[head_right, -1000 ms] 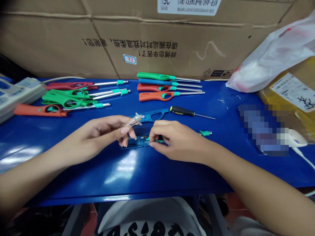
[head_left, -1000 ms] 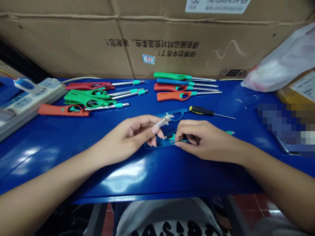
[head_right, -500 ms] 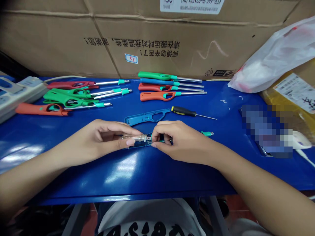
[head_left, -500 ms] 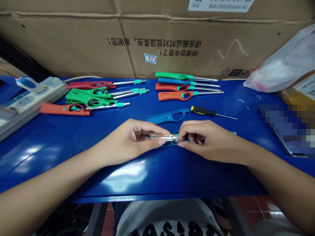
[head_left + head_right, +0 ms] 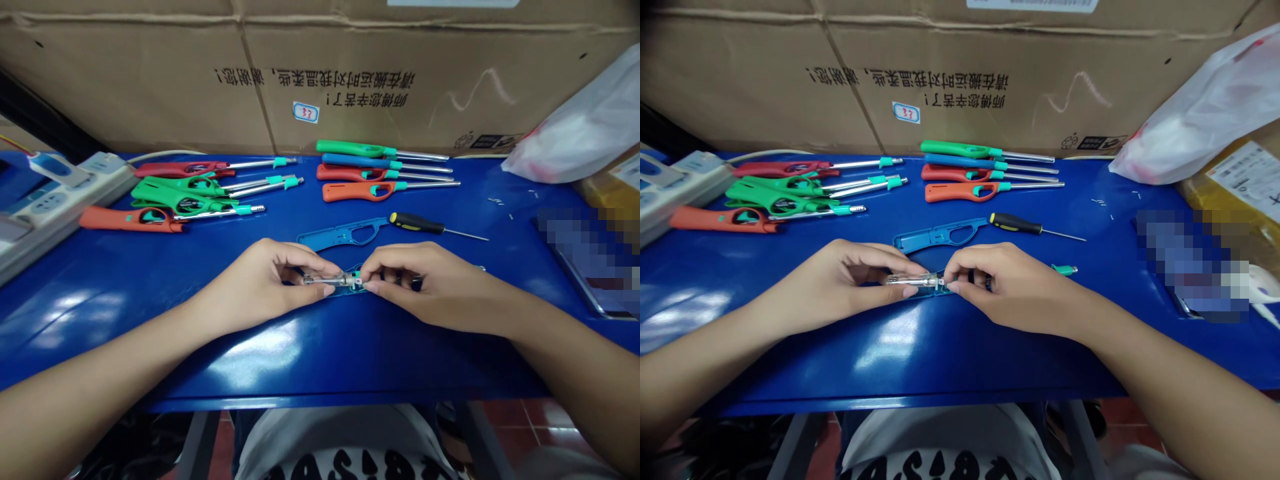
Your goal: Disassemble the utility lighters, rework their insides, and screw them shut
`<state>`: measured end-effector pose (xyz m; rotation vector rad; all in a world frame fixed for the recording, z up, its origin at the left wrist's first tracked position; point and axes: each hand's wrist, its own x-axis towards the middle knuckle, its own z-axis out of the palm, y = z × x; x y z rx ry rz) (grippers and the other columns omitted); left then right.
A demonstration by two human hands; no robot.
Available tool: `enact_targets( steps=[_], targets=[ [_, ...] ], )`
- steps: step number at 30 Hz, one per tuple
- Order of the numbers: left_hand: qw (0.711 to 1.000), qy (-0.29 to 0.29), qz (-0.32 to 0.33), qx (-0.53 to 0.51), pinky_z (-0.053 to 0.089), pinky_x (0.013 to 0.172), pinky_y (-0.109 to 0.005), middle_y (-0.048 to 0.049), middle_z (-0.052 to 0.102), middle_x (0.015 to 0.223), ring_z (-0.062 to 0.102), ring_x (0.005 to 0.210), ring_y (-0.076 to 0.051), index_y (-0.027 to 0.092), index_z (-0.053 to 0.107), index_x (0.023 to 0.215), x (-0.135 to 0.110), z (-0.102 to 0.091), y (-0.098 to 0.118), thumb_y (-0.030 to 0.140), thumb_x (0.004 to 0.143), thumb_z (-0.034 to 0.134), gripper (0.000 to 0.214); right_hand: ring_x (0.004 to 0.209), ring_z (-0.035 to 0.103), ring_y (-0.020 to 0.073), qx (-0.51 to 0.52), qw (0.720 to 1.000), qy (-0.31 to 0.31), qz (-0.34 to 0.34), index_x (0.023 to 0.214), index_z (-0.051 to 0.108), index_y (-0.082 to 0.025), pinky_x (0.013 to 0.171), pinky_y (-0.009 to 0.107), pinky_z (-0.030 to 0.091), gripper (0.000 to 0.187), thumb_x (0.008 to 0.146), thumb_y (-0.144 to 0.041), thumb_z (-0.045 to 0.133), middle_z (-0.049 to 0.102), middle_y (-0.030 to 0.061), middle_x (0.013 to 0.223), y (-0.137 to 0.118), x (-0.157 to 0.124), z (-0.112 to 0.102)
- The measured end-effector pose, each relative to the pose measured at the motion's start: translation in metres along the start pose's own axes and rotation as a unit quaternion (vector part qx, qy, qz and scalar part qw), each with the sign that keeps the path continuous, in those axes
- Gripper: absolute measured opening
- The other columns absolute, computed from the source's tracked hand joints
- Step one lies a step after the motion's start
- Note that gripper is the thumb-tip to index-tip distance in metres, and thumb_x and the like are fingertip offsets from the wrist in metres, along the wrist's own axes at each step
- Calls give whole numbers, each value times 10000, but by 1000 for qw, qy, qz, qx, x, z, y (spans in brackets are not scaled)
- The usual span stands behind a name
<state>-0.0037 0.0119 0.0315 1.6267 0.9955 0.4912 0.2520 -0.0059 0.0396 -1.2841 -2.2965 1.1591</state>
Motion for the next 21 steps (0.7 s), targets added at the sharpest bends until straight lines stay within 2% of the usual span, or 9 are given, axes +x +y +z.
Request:
enact_targets(
  steps=[8, 11, 16, 21],
  targets=[
    [998, 19, -49, -36, 612, 758, -268, -62, 823, 1014, 762, 885, -205, 178, 825, 1041, -1, 2, 4, 347, 838, 799, 265, 727, 584, 131, -11, 1000, 1, -17, 959, 723, -241, 657, 265, 440, 163, 995, -272, 567, 711, -9, 864, -1, 1, -1],
    [999, 19, -37, -28, 599, 730, -259, -51, 826, 979, 755, 849, -195, 189, 824, 1018, -1, 2, 5, 359, 866, 770, 235, 743, 591, 129, -17, 1000, 2, -19, 947, 719, -243, 660, 265, 442, 166, 999, -279, 565, 716, -13, 878, -1, 1, -1],
    [999, 28, -19, 7, 563, 666, -234, -31, 794, 786, 689, 680, -147, 178, 804, 832, 2, 1, 3, 399, 918, 697, 260, 775, 608, 133, -17, 1000, -2, -17, 958, 718, -248, 668, 270, 444, 176, 1007, -309, 561, 721, -10, 904, -1, 1, -1],
    [999, 17, -23, 15, 519, 609, -232, -41, 786, 797, 656, 669, -150, 176, 815, 906, 0, 1, 4, 393, 899, 699, 246, 803, 614, 142, -23, 1000, -9, -12, 935, 704, -239, 695, 284, 448, 218, 1028, -328, 528, 718, -5, 919, -2, 0, -2]
  ],
)
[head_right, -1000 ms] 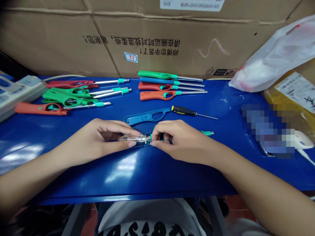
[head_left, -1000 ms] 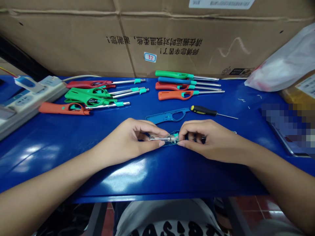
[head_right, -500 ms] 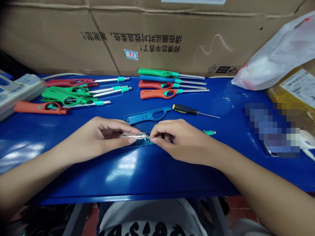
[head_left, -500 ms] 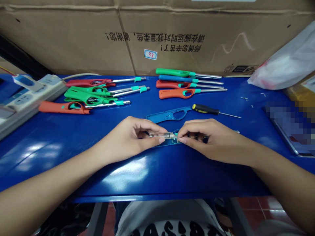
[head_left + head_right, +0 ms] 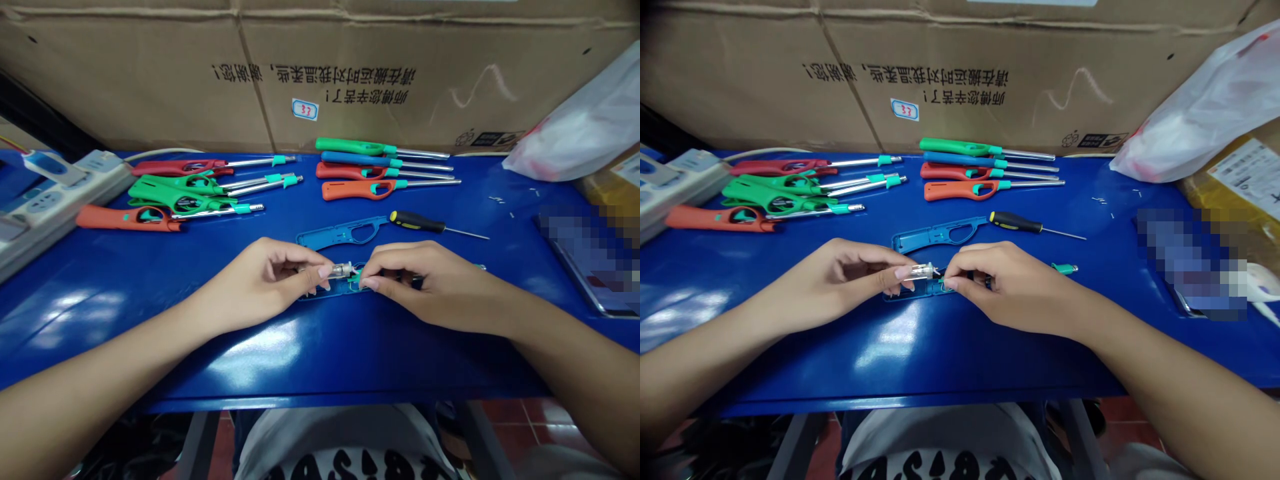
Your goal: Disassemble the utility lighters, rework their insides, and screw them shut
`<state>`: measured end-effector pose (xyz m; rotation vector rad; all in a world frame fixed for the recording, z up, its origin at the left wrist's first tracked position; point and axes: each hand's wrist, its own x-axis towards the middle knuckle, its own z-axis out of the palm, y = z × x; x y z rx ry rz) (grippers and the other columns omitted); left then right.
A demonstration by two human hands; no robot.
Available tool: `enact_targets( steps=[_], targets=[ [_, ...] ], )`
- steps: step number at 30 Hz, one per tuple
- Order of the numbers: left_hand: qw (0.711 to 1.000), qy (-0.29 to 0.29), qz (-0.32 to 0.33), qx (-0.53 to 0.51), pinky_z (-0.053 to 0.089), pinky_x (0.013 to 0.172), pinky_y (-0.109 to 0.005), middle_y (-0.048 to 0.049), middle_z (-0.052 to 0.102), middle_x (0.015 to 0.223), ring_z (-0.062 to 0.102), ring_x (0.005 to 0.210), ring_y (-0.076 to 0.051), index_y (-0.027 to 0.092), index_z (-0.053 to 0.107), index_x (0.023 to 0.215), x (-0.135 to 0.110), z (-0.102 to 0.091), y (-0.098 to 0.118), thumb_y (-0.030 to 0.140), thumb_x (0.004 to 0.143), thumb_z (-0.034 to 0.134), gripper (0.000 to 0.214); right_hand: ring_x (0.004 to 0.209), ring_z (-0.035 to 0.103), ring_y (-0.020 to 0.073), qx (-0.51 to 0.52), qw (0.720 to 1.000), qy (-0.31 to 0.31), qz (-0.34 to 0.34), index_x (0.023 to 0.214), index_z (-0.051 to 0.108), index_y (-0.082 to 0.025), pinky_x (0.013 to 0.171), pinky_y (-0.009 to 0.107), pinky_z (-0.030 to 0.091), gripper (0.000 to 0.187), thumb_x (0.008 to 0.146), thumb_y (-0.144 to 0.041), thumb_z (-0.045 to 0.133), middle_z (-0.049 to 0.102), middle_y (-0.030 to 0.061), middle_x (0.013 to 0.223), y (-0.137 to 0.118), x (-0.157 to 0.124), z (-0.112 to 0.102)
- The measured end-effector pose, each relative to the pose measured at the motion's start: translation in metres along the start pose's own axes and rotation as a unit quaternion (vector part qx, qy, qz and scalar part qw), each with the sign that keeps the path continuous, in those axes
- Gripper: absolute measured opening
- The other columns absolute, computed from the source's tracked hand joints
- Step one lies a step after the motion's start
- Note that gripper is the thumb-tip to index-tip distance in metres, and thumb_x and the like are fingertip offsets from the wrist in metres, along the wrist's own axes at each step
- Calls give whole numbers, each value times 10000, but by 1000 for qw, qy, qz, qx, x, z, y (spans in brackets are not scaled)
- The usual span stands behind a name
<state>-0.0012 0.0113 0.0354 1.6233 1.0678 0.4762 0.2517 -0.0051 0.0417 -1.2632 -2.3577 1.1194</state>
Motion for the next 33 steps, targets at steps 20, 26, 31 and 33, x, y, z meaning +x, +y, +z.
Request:
enact_targets(
  steps=[20, 26, 31, 33],
  targets=[
    [999, -25, -6, 37, 546, 677, -290, -64, 780, 871, 704, 815, -223, 206, 824, 949, -4, 1, 0, 428, 911, 655, 281, 809, 611, 135, -1, 1000, -5, -26, 936, 709, -241, 708, 284, 442, 190, 1022, -268, 542, 692, -8, 918, 1, 0, 0],
    [999, -27, -3, 38, 542, 684, -293, -61, 780, 878, 706, 817, -222, 214, 826, 960, -4, 1, 0, 437, 916, 658, 283, 798, 617, 140, 3, 999, -4, -32, 938, 718, -243, 700, 286, 441, 180, 1012, -256, 555, 699, -2, 915, 0, -1, 0],
    [999, -30, 14, 42, 537, 683, -281, -56, 791, 916, 719, 836, -218, 212, 828, 975, -4, 1, -1, 425, 928, 659, 276, 769, 609, 135, 3, 999, -3, -32, 923, 721, -238, 687, 287, 435, 184, 1008, -250, 558, 696, -4, 892, -1, -1, 0],
    [998, -32, 23, 46, 534, 681, -272, -50, 795, 932, 722, 840, -210, 215, 829, 986, -4, 1, -1, 416, 935, 659, 268, 775, 609, 131, 1, 999, -3, -33, 917, 719, -237, 695, 286, 435, 189, 1010, -245, 554, 694, -9, 891, -1, -1, 0]
  ],
)
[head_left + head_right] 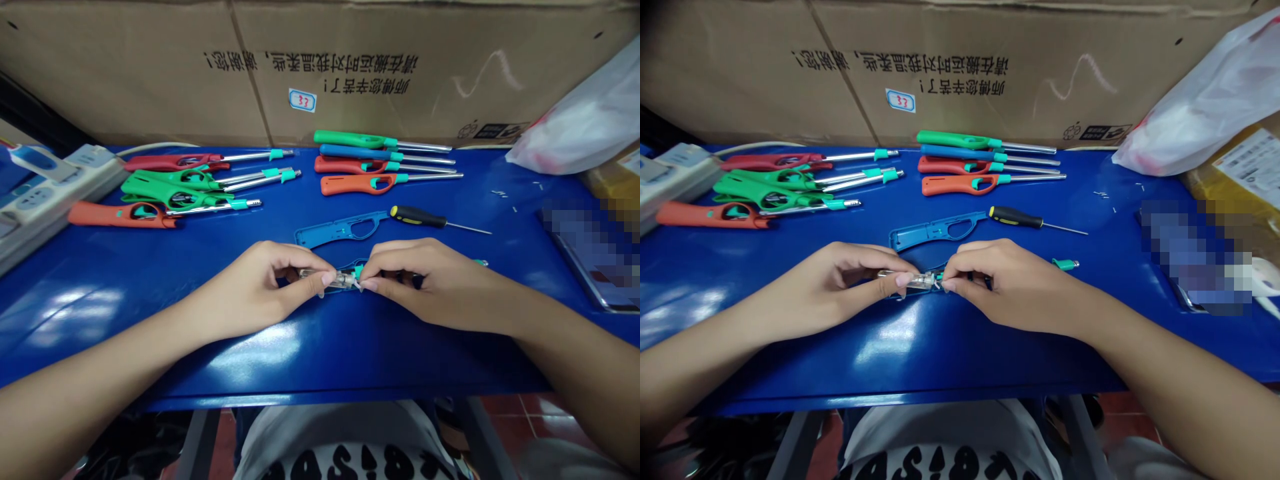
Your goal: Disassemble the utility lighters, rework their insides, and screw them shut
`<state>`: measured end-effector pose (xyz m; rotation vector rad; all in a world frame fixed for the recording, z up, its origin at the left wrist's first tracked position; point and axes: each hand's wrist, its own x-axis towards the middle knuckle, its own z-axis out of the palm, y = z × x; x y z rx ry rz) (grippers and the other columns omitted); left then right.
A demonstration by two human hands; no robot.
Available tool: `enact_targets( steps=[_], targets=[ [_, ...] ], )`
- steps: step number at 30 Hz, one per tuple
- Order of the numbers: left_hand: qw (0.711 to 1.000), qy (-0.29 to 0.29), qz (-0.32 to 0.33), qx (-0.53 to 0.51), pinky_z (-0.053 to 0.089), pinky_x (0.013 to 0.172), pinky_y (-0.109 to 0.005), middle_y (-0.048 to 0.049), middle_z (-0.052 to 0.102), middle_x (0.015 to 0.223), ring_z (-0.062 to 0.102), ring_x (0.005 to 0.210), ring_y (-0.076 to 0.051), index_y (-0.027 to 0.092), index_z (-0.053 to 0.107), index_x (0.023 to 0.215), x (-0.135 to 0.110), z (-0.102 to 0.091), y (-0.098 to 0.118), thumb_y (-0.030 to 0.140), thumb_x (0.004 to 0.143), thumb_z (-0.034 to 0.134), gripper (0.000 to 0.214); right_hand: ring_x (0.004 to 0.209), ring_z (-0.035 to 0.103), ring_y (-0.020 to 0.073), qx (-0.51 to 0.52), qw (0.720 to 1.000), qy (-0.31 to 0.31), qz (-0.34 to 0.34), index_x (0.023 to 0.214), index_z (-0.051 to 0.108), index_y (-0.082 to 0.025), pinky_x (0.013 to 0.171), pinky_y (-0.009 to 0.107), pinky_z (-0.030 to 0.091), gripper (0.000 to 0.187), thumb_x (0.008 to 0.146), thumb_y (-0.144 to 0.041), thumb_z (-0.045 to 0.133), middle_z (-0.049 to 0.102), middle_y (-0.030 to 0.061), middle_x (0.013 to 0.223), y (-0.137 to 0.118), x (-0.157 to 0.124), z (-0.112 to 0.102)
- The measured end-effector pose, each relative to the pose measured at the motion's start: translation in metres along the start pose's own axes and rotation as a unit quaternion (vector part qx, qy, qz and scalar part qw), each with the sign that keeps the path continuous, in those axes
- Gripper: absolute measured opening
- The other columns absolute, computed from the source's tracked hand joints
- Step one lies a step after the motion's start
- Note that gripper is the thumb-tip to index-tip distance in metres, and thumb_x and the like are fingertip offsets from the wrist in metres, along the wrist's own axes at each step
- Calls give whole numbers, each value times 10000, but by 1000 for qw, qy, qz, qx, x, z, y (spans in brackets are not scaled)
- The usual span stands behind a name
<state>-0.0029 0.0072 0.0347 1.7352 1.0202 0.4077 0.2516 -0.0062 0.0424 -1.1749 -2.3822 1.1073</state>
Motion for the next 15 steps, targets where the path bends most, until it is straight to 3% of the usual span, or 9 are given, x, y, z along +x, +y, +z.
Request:
enact_targets(
  steps=[15],
  targets=[
    [998, 11, 50, 43, 504, 648, -241, -6, 791, 924, 695, 786, -150, 247, 834, 1054, -1, 2, -1, 334, 963, 661, 214, 761, 581, 111, 0, 1000, -5, -10, 909, 704, -228, 691, 272, 417, 182, 1010, -248, 554, 662, -29, 864, 5, 2, 2]
  ],
)
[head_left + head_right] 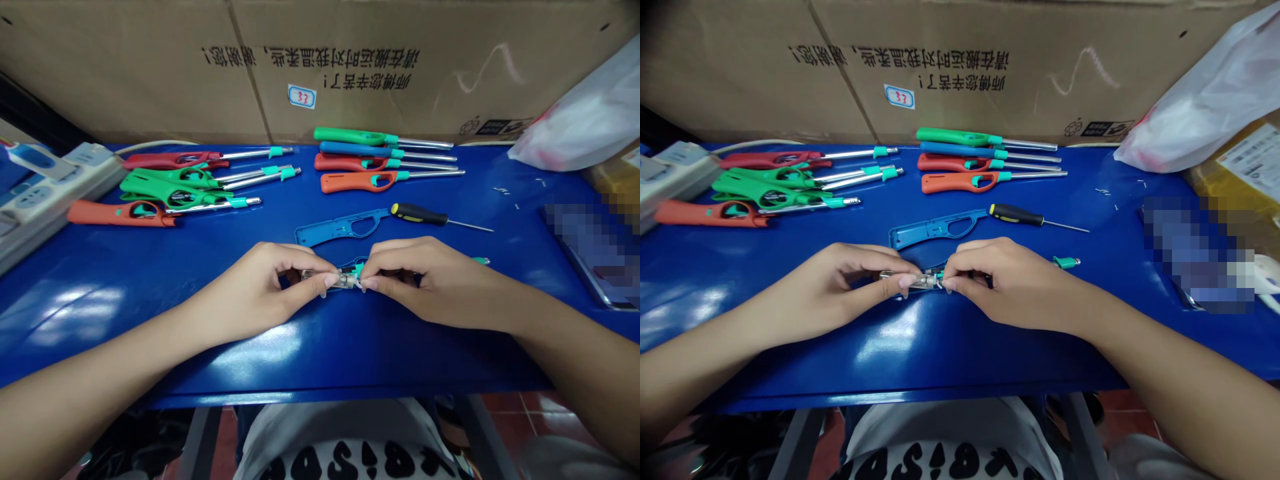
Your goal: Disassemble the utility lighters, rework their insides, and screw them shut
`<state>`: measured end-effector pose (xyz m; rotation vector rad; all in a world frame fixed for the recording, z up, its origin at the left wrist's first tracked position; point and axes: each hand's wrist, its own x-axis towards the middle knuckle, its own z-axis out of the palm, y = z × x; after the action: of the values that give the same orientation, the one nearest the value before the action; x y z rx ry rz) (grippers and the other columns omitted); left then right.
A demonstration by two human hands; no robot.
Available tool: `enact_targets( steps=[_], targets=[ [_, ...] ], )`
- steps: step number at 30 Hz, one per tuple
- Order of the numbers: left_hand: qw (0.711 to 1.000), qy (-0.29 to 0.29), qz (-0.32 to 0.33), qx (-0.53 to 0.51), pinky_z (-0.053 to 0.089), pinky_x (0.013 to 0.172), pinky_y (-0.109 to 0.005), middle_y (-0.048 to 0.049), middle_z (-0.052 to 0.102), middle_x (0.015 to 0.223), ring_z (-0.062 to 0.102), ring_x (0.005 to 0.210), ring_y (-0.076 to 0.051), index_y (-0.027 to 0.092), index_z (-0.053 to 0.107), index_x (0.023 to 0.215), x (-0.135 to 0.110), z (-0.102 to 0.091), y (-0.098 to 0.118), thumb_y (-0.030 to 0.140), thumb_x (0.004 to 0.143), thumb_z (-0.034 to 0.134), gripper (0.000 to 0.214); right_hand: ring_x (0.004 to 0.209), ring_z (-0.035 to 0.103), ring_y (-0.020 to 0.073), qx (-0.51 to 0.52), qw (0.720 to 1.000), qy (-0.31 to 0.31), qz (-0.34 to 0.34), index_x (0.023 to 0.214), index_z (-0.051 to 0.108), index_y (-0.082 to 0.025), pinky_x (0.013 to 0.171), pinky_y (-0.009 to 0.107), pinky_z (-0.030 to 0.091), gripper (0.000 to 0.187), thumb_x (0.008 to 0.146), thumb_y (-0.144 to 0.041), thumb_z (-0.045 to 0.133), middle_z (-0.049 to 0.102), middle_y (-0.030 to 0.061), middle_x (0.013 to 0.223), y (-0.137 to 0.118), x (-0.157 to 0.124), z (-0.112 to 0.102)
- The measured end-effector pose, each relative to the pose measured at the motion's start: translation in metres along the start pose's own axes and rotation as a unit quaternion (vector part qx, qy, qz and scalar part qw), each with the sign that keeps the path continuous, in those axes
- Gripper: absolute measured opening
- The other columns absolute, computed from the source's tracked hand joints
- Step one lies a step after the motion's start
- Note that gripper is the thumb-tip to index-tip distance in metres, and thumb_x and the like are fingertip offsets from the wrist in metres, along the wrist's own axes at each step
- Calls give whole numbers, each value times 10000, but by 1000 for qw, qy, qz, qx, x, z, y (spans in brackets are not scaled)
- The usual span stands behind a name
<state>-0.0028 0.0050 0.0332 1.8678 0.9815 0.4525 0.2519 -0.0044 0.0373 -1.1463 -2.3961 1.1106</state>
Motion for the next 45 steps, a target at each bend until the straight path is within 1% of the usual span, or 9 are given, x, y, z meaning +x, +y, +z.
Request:
enact_targets(
  steps=[13, 17, 20, 23, 26, 30, 34, 40, 45],
  targets=[
    [1000, 1, 7, 16, 489, 631, -243, -5, 777, 904, 677, 756, -142, 257, 831, 1079, 0, 3, 0, 325, 970, 655, 218, 744, 570, 94, 0, 1000, 2, -12, 906, 701, -230, 667, 261, 405, 167, 1000, -224, 563, 654, -45, 850, 3, 0, 2],
    [1000, 7, -1, 9, 493, 644, -247, -4, 782, 914, 679, 769, -146, 249, 831, 1064, 1, 3, 1, 343, 965, 661, 218, 726, 562, 101, 4, 1000, 1, 12, 900, 709, -227, 643, 261, 411, 189, 1005, -261, 555, 664, -41, 829, 2, 1, 2],
    [1000, 8, -8, 8, 493, 650, -250, -4, 783, 908, 680, 772, -149, 239, 832, 1039, 1, 3, 2, 359, 961, 665, 220, 709, 560, 101, 12, 999, 0, 30, 929, 734, -230, 625, 255, 419, 198, 1003, -312, 569, 675, -35, 828, 0, 2, 0],
    [1000, 7, -19, 7, 495, 661, -248, -1, 784, 910, 682, 779, -150, 237, 831, 1015, 1, 3, 2, 368, 959, 667, 218, 681, 547, 91, 6, 1000, 1, 27, 971, 752, -244, 594, 249, 408, 151, 975, -322, 622, 682, -38, 839, 0, 1, 1],
    [1000, 4, -24, 6, 496, 663, -243, 1, 785, 901, 686, 779, -150, 238, 829, 1013, 0, 3, 2, 369, 962, 663, 218, 675, 541, 83, -4, 1000, 10, 24, 977, 754, -248, 594, 244, 410, 145, 975, -303, 621, 683, -38, 852, 2, 1, 2],
    [1000, 4, -23, 0, 503, 677, -226, -2, 786, 883, 699, 787, -146, 224, 827, 1013, 1, 2, 2, 370, 963, 667, 222, 663, 549, 86, 13, 999, 18, 34, 990, 750, -250, 583, 232, 432, 123, 953, -308, 647, 678, -34, 836, 3, -1, 3],
    [1000, 12, -24, -5, 503, 651, -211, -6, 782, 849, 697, 756, -141, 210, 822, 1019, 2, 2, -1, 368, 959, 674, 225, 667, 576, 97, 21, 998, 37, 46, 948, 746, -233, 591, 237, 452, 117, 949, -277, 637, 692, -20, 824, 1, 0, 2],
    [1000, 15, -4, 8, 504, 623, -215, -17, 782, 861, 694, 752, -152, 216, 821, 1000, 2, 3, -3, 376, 966, 658, 232, 720, 601, 124, 12, 998, 56, 33, 888, 740, -218, 605, 262, 433, 151, 962, -258, 615, 721, 5, 852, -2, 2, 3],
    [1000, 22, 4, 16, 507, 630, -224, -26, 778, 861, 694, 763, -163, 209, 821, 993, 2, 5, -3, 364, 972, 648, 234, 686, 573, 120, 31, 997, 63, 30, 878, 742, -212, 576, 262, 415, 141, 951, -253, 629, 713, 4, 837, 2, 3, 5]
  ],
)
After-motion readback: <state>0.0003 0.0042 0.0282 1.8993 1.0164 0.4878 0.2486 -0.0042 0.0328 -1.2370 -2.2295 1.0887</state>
